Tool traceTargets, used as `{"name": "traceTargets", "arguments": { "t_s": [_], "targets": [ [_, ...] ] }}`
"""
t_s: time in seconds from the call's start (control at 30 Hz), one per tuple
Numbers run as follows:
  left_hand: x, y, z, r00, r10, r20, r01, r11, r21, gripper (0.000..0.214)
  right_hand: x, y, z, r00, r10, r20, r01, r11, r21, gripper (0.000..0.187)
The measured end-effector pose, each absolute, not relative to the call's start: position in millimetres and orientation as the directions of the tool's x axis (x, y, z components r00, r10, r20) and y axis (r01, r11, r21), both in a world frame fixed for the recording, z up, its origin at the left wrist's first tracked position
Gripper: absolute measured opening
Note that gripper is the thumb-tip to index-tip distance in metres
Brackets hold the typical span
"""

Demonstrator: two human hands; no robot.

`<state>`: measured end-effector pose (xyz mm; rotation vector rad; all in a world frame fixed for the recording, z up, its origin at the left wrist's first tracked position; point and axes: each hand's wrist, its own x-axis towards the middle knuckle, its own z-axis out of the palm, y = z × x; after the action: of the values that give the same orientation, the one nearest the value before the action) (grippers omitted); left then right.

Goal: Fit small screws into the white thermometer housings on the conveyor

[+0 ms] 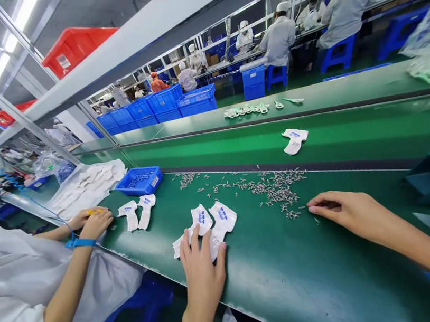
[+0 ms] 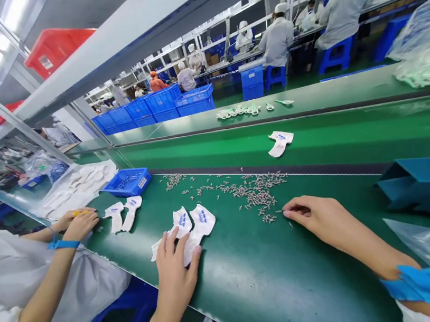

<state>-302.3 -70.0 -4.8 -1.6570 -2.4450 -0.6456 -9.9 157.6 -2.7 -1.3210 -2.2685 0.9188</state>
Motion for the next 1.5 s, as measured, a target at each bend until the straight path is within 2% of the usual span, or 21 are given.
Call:
{"name": "traceTargets", "arguments": {
  "t_s": [0.1,0.17,0.27,0.37,0.47,0.63,0.77,1.1,1.23,1.33,1.4,1.5],
  "targets": [
    [-269,-70,2,-0.379,0.880,0.287,0.891,0.264,0.370,0.038,-11,150,5,-0.478,0.875,-0.081,0.635,0.281,-0.720,0.032],
    [-257,-69,10,-0.325,0.914,0.243,0.864,0.182,0.470,0.047,-15,137,16,-0.476,0.872,-0.118,0.612,0.231,-0.756,0.033],
    [-252,-62,18,-0.129,0.977,0.168,0.816,0.008,0.578,0.078,-32,104,41,-0.564,0.810,-0.160,0.515,0.193,-0.835,0.034],
    [-253,-50,16,0.018,0.992,0.121,0.831,-0.082,0.551,0.117,-59,71,63,-0.694,0.683,-0.227,0.482,0.207,-0.852,0.026],
    [-252,-44,9,0.034,0.993,0.117,0.856,-0.089,0.510,0.128,-88,57,71,-0.761,0.590,-0.271,0.517,0.298,-0.803,0.020],
    [-251,-43,2,0.019,0.992,0.125,0.866,-0.079,0.493,0.135,-116,68,63,-0.788,0.551,-0.275,0.553,0.437,-0.709,0.019],
    [-252,-43,1,0.019,0.990,0.140,0.865,-0.086,0.494,0.132,-122,77,58,-0.796,0.555,-0.241,0.557,0.516,-0.651,0.013],
    [-253,-43,5,0.029,0.992,0.125,0.848,-0.090,0.523,0.125,-134,77,56,-0.719,0.591,-0.365,0.691,0.552,-0.467,0.011],
    [-254,-44,1,0.018,0.991,0.134,0.848,-0.086,0.522,0.123,-122,81,62,-0.747,0.579,-0.326,0.651,0.538,-0.536,0.012],
    [-255,-44,-2,0.007,0.987,0.158,0.851,-0.089,0.518,0.121,-87,91,58,-0.678,0.706,-0.206,0.688,0.512,-0.514,0.020],
    [-255,-43,-3,0.015,0.987,0.161,0.851,-0.097,0.516,0.119,-58,99,48,-0.561,0.815,-0.141,0.789,0.476,-0.387,0.023],
    [-255,-43,-2,0.046,0.987,0.154,0.849,-0.120,0.515,0.117,-27,110,30,-0.468,0.874,-0.127,0.865,0.425,-0.267,0.025]
  ]
}}
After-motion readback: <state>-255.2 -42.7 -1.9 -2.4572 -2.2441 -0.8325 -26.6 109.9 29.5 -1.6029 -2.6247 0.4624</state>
